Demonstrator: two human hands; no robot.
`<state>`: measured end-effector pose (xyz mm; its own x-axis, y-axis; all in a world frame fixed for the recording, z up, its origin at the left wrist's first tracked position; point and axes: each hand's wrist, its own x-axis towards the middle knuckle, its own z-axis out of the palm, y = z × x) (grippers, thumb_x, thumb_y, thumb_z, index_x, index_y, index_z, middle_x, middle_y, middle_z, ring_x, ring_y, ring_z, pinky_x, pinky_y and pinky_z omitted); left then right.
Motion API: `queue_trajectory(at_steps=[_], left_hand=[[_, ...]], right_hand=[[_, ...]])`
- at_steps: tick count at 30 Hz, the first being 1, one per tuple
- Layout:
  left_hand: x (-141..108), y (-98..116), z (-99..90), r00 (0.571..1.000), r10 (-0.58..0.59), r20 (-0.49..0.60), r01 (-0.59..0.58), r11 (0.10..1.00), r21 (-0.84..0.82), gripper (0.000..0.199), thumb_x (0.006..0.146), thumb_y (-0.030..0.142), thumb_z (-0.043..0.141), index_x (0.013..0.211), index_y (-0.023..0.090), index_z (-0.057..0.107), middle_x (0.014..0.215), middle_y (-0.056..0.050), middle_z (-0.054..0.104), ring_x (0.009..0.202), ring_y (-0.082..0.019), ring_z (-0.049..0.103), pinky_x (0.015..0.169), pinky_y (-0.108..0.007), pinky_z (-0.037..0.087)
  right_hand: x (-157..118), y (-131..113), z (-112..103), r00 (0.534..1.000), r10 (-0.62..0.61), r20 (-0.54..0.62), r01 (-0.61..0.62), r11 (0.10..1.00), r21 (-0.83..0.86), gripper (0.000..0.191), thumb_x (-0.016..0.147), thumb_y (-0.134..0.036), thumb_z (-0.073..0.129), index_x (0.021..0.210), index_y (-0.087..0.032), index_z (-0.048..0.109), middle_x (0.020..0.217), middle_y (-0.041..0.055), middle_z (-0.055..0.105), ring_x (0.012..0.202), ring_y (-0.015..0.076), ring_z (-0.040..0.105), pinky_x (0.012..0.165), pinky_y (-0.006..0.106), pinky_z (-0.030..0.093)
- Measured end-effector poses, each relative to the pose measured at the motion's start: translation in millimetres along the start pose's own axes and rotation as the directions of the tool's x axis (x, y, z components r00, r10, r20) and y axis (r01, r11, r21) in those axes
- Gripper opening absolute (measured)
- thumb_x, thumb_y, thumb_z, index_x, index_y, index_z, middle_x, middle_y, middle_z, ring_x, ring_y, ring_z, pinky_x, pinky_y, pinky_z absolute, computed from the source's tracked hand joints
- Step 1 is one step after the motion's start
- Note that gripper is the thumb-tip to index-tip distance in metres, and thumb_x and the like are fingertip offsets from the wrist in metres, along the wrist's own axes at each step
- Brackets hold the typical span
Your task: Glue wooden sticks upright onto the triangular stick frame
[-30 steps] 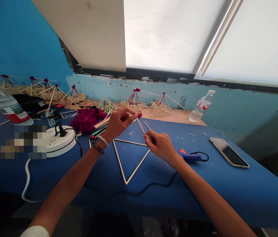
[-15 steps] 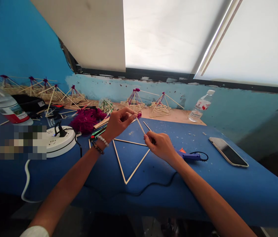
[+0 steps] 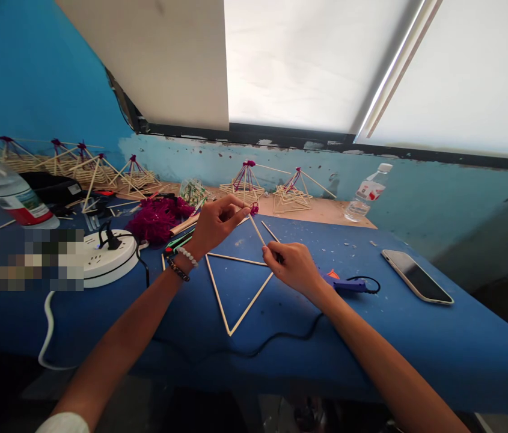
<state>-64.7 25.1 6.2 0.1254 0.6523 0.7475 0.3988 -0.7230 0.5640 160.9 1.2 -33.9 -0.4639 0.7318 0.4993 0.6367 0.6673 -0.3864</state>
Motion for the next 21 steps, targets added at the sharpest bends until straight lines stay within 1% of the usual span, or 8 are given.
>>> queue_trajectory(at_steps=[4, 5, 7, 9, 11, 16, 18, 21], left_hand=[[-0.2, -0.1, 0.1, 1.0, -0.007, 0.001, 0.007, 1.0, 0.001, 0.019, 0.096, 0.038, 0.069, 0.088, 0.02, 0.069, 0.054, 0.009, 0.045, 0.051, -0.008, 0.039, 0.051, -0.023, 0.029], [-0.3, -0.2, 0.2, 1.0, -0.007, 0.001, 0.007, 1.0, 0.0, 0.019, 0.096, 0.038, 0.069, 0.088, 0.02, 0.069, 0.054, 0.009, 0.044, 0.051, -0.008, 0.039, 0.051, -0.023, 0.028], [-0.3, -0.3, 0.3, 1.0, -0.007, 0.001, 0.007, 1.0, -0.003, 0.019, 0.096, 0.038, 0.069, 0.088, 0.02, 0.069, 0.054, 0.009, 0.044, 0.05, -0.008, 0.038, 0.051, -0.023, 0.028], [-0.3, -0.2, 0.2, 1.0, -0.004, -0.002, 0.004, 1.0, -0.004, 0.019, 0.095, 0.038, 0.069, 0.088, 0.02, 0.069, 0.054, 0.009, 0.044, 0.05, -0.008, 0.038, 0.051, -0.023, 0.028], [-0.2, 0.2, 0.0, 1.0, 0.001, -0.001, -0.001, 1.0, -0.003, 0.019, 0.095, 0.038, 0.069, 0.088, 0.02, 0.069, 0.054, 0.009, 0.044, 0.05, -0.008, 0.038, 0.052, -0.023, 0.028], [0.1, 1.6, -0.8, 1.0, -0.008, 0.01, 0.008, 1.0, 0.014, 0.02, 0.096, 0.039, 0.068, 0.088, 0.02, 0.069, 0.054, 0.009, 0.045, 0.05, -0.008, 0.039, 0.051, -0.023, 0.028], [0.1, 1.6, -0.7, 1.0, -0.007, 0.01, 0.007, 1.0, 0.016, 0.02, 0.096, 0.038, 0.068, 0.088, 0.02, 0.069, 0.054, 0.009, 0.046, 0.05, -0.008, 0.039, 0.051, -0.023, 0.028], [0.0, 1.1, -0.1, 1.0, -0.001, 0.007, 0.001, 1.0, 0.011, 0.019, 0.096, 0.038, 0.068, 0.088, 0.02, 0.069, 0.054, 0.009, 0.046, 0.05, -0.008, 0.039, 0.051, -0.023, 0.028]], right_hand=[[0.4, 0.2, 0.3, 1.0, -0.003, 0.004, 0.003, 1.0, -0.002, 0.046, 0.101, -0.042, 0.047, 0.06, -0.02, 0.052, 0.051, -0.0037, 0.041, 0.048, 0.0099, 0.035, 0.054, 0.028, 0.026], [0.5, 0.0, 0.3, 1.0, -0.004, -0.001, 0.004, 1.0, -0.003, 0.045, 0.1, -0.041, 0.048, 0.061, -0.02, 0.053, 0.051, -0.004, 0.041, 0.048, 0.0097, 0.036, 0.054, 0.028, 0.027], [0.5, -0.4, 0.5, 1.0, 0.001, -0.024, -0.001, 1.0, 0.0, 0.037, 0.1, -0.04, 0.049, 0.07, -0.02, 0.061, 0.051, -0.0048, 0.044, 0.048, 0.0097, 0.038, 0.055, 0.027, 0.028], [0.3, -0.7, 0.8, 0.999, 0.016, -0.043, -0.016, 1.0, 0.005, 0.029, 0.099, -0.038, 0.05, 0.087, -0.02, 0.069, 0.053, -0.0055, 0.049, 0.047, 0.0099, 0.04, 0.056, 0.026, 0.03], [0.0, -0.6, 1.3, 0.998, 0.027, -0.053, -0.026, 1.0, 0.006, 0.027, 0.1, -0.038, 0.05, 0.096, -0.02, 0.07, 0.054, -0.0057, 0.052, 0.047, 0.01, 0.041, 0.056, 0.026, 0.031], [-0.4, 0.1, 2.0, 0.998, 0.022, -0.054, -0.023, 1.0, -0.018, 0.029, 0.099, -0.039, 0.051, 0.079, -0.021, 0.064, 0.053, -0.0048, 0.051, 0.048, 0.0102, 0.043, 0.055, 0.026, 0.031], [-0.3, -0.4, 1.8, 0.998, 0.025, -0.058, -0.026, 1.0, -0.009, 0.028, 0.098, -0.039, 0.051, 0.081, -0.021, 0.064, 0.053, -0.005, 0.051, 0.047, 0.0102, 0.042, 0.055, 0.026, 0.031], [-0.2, -1.7, 1.2, 0.998, 0.038, -0.058, -0.037, 0.999, 0.014, 0.025, 0.099, -0.038, 0.05, 0.09, -0.021, 0.067, 0.054, -0.0056, 0.053, 0.046, 0.0101, 0.04, 0.055, 0.026, 0.032]])
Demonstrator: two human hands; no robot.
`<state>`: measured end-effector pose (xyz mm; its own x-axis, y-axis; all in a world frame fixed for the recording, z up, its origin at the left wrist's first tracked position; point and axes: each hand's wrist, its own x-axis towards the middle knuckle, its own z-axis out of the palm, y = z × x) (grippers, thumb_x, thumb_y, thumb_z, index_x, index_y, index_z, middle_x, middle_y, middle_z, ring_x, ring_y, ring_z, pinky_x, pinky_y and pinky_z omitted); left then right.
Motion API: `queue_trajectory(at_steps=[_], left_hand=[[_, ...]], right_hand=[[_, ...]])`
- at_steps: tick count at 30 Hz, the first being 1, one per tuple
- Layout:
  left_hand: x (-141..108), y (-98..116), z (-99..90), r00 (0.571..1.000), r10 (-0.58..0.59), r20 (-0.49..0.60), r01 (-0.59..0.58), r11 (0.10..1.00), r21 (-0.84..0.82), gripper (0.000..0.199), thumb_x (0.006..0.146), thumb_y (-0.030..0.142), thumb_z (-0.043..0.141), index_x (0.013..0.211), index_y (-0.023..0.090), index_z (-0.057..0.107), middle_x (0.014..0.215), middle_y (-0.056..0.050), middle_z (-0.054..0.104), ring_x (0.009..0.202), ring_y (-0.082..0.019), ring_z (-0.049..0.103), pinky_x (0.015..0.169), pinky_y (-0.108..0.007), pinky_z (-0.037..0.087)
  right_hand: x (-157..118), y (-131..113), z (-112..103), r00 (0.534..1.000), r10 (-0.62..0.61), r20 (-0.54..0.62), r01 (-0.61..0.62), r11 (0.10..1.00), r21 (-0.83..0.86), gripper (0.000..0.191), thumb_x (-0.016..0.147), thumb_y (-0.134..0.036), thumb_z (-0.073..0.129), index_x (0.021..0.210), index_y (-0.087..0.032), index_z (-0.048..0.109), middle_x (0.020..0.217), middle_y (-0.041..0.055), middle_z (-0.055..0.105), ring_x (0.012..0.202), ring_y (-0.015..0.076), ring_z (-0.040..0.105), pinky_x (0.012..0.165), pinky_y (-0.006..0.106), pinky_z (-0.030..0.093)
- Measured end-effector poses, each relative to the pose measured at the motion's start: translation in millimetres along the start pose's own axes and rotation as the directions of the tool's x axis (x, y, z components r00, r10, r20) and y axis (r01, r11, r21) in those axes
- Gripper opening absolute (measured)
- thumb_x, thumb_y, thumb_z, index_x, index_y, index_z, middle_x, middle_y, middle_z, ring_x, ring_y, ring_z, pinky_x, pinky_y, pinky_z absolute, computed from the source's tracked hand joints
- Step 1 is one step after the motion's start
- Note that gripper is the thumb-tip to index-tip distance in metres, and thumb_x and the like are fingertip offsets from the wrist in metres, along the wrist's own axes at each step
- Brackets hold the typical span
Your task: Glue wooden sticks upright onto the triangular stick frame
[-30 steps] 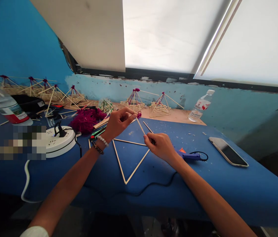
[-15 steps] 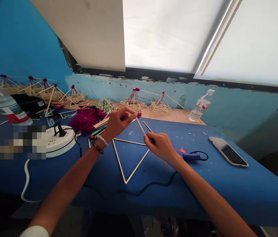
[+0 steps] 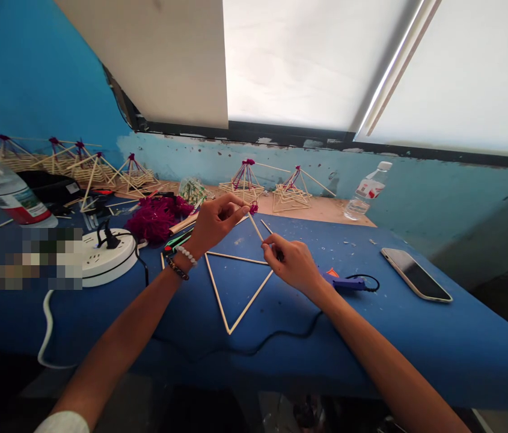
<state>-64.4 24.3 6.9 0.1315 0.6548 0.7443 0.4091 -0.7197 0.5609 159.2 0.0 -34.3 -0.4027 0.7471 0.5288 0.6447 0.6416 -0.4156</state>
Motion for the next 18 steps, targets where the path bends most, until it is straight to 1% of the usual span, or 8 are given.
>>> queue_trajectory(at_steps=[2, 6, 10, 13, 18], left_hand=[[-0.1, -0.4, 0.4, 1.0, 0.003, -0.004, -0.003, 1.0, -0.006, 0.019, 0.096, 0.038, 0.068, 0.088, 0.021, 0.069, 0.054, 0.009, 0.045, 0.05, -0.008, 0.039, 0.051, -0.024, 0.028], [0.2, -0.5, 0.7, 1.0, 0.008, -0.012, -0.008, 1.0, -0.014, 0.017, 0.096, 0.036, 0.068, 0.088, 0.02, 0.069, 0.054, 0.009, 0.044, 0.05, -0.008, 0.038, 0.051, -0.024, 0.027], [0.4, -0.1, 0.5, 1.0, 0.0, -0.004, 0.0, 1.0, -0.018, 0.018, 0.095, 0.037, 0.069, 0.088, 0.02, 0.069, 0.053, 0.008, 0.043, 0.05, -0.008, 0.038, 0.05, -0.024, 0.028], [0.3, -0.4, 0.6, 1.0, -0.002, -0.003, 0.002, 1.0, -0.017, 0.018, 0.095, 0.037, 0.068, 0.089, 0.02, 0.069, 0.053, 0.008, 0.043, 0.05, -0.008, 0.038, 0.05, -0.024, 0.028], [0.6, -1.8, 1.5, 1.0, 0.007, -0.007, -0.007, 1.0, -0.026, 0.018, 0.096, 0.037, 0.068, 0.089, 0.02, 0.069, 0.054, 0.009, 0.044, 0.05, -0.008, 0.037, 0.051, -0.023, 0.028]], right_hand=[[0.0, -0.6, -0.2, 1.0, 0.005, 0.002, -0.005, 1.0, 0.009, 0.025, 0.099, -0.037, 0.05, 0.092, -0.021, 0.067, 0.054, -0.0058, 0.053, 0.046, 0.0101, 0.039, 0.055, 0.026, 0.032], [0.0, 0.1, -0.1, 1.0, 0.02, -0.011, -0.019, 0.999, 0.035, 0.023, 0.099, -0.038, 0.05, 0.09, -0.021, 0.064, 0.055, -0.0054, 0.054, 0.047, 0.0101, 0.04, 0.055, 0.026, 0.032], [-0.2, 0.3, -0.6, 0.995, 0.086, -0.057, -0.081, 0.992, 0.095, 0.019, 0.098, -0.038, 0.052, 0.098, -0.021, 0.06, 0.053, -0.0078, 0.051, 0.047, 0.0104, 0.036, 0.054, 0.025, 0.032], [-0.2, -1.2, -1.9, 0.992, 0.11, -0.066, -0.102, 0.989, 0.107, 0.024, 0.098, -0.038, 0.052, 0.107, -0.02, 0.063, 0.054, -0.0077, 0.051, 0.048, 0.0108, 0.035, 0.053, 0.025, 0.032], [0.6, -2.2, -2.5, 0.996, 0.084, -0.028, -0.082, 0.994, 0.072, 0.035, 0.1, -0.039, 0.05, 0.118, -0.017, 0.07, 0.055, -0.0068, 0.048, 0.051, 0.0115, 0.038, 0.055, 0.026, 0.032]])
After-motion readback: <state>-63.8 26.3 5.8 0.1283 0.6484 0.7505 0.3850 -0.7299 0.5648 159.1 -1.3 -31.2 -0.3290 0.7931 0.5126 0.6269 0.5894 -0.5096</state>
